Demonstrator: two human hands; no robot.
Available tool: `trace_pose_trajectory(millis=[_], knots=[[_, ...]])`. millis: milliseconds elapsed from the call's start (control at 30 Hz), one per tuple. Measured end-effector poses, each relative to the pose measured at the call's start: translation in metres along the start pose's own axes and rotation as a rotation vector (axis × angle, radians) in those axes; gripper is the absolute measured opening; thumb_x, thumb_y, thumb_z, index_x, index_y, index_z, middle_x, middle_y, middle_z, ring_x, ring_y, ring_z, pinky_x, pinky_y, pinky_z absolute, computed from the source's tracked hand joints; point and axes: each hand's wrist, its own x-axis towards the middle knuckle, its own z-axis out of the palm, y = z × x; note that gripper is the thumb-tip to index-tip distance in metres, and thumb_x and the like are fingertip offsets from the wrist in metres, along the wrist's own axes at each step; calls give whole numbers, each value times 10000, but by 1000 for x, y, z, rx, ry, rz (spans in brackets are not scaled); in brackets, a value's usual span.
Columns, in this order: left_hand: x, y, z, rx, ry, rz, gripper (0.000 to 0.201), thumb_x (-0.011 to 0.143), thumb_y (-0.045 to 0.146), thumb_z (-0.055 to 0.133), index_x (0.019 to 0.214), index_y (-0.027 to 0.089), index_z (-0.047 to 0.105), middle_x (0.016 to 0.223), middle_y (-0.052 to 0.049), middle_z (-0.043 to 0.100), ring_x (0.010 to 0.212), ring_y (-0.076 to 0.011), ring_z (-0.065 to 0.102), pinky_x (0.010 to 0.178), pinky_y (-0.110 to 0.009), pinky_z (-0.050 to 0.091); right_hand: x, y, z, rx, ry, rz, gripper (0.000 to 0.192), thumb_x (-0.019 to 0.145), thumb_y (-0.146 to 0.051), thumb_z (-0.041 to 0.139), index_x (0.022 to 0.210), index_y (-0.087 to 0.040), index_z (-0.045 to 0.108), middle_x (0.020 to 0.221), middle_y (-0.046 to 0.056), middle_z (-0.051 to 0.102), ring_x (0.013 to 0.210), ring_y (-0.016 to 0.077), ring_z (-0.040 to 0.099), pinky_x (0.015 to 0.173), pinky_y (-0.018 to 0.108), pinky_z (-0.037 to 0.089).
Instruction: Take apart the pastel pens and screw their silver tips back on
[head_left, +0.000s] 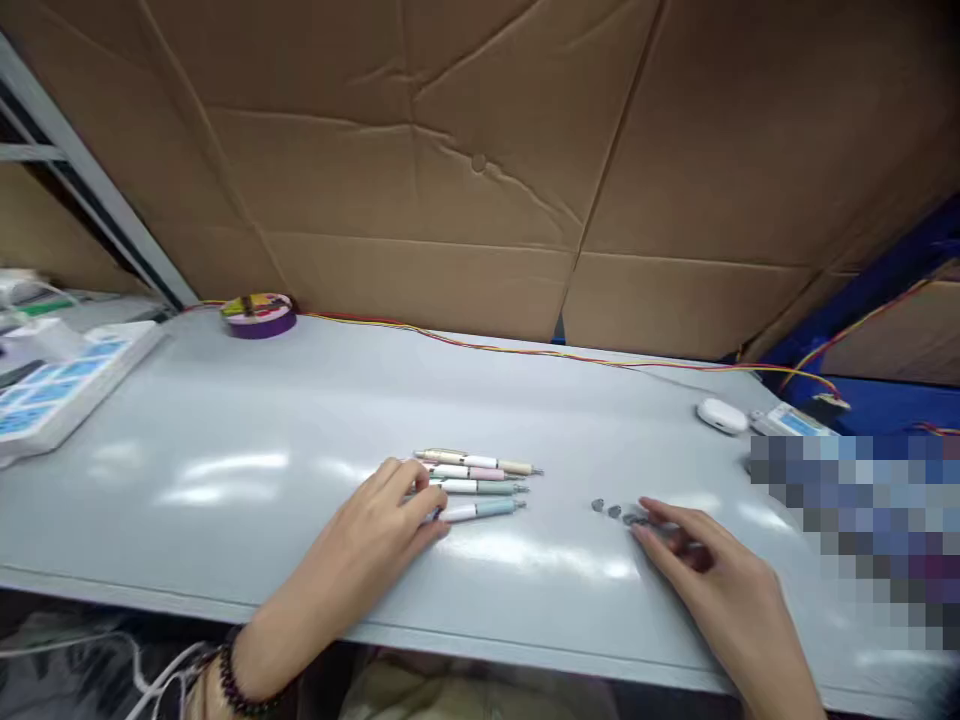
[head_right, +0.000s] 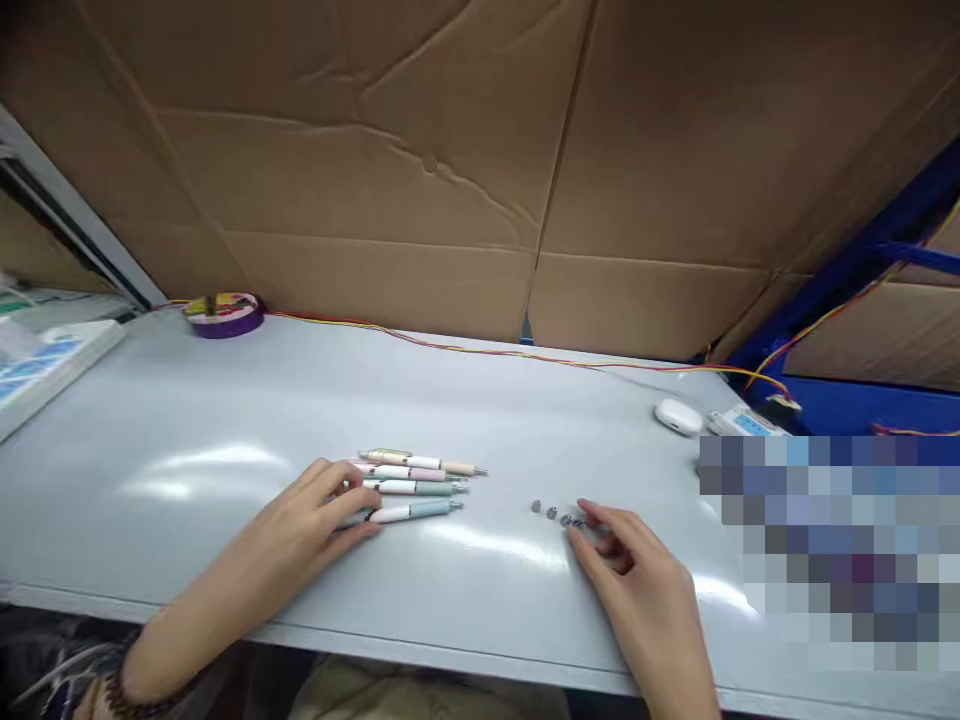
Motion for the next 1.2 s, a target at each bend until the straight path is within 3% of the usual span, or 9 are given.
trace_pose_trajectory(millis=[200,300,400,500,600,733,833,1200], knots=[[-3,0,1,-46,84,83,96,916,209,454,884,190,543,952,-47,549,917,-233,502,807,-377,426,-4,-5,-3,-9,8,3,317,767,-481,510,830,-221,679,824,39,681,592,174,584,553,274,489],[-6,7,1,-266,147,35,133,944,246,388,943,204,514,936,-24,576,880,-189,538,776,-300,441,-6,-6,-3,-10,31,69,343,758,-519,519,856,-225,668,792,33,675,597,184,598,545,280,494],[-11,14,6,-493,119,-55,176,966,270,317,936,224,484,851,8,587,752,-145,563,680,-231,455,-9,-7,-4,43,109,115,359,757,-541,526,883,-230,655,830,33,675,679,205,626,602,298,515],[-15,15,16,-490,104,-83,194,968,292,294,922,225,470,787,8,590,673,-152,567,613,-235,452,-13,-12,-4,157,222,126,352,730,-536,573,868,-223,654,889,40,675,789,229,633,721,323,525],[-18,13,24,-393,99,-81,226,967,301,288,901,219,488,792,-8,607,684,-169,585,606,-253,463,-24,-28,3,379,301,170,308,675,-479,664,819,-207,663,864,43,682,766,221,642,713,291,549],[-18,11,27,-292,127,-16,258,971,306,268,899,214,498,776,-18,609,670,-180,587,588,-268,468,-42,-62,19,681,153,113,153,693,-366,689,739,-220,680,780,21,674,719,191,637,635,225,551],[-18,11,28,-270,106,27,236,970,299,277,907,217,488,771,-14,601,655,-175,580,570,-263,464,-47,-80,27,755,96,111,94,724,-324,675,759,-238,695,800,11,683,739,179,634,640,208,541],[-17,12,27,-227,159,71,225,965,283,294,915,216,503,738,-5,605,626,-167,596,539,-242,465,-43,-75,29,643,-7,-15,120,807,-323,615,844,-252,705,859,19,690,750,186,633,613,238,513]])
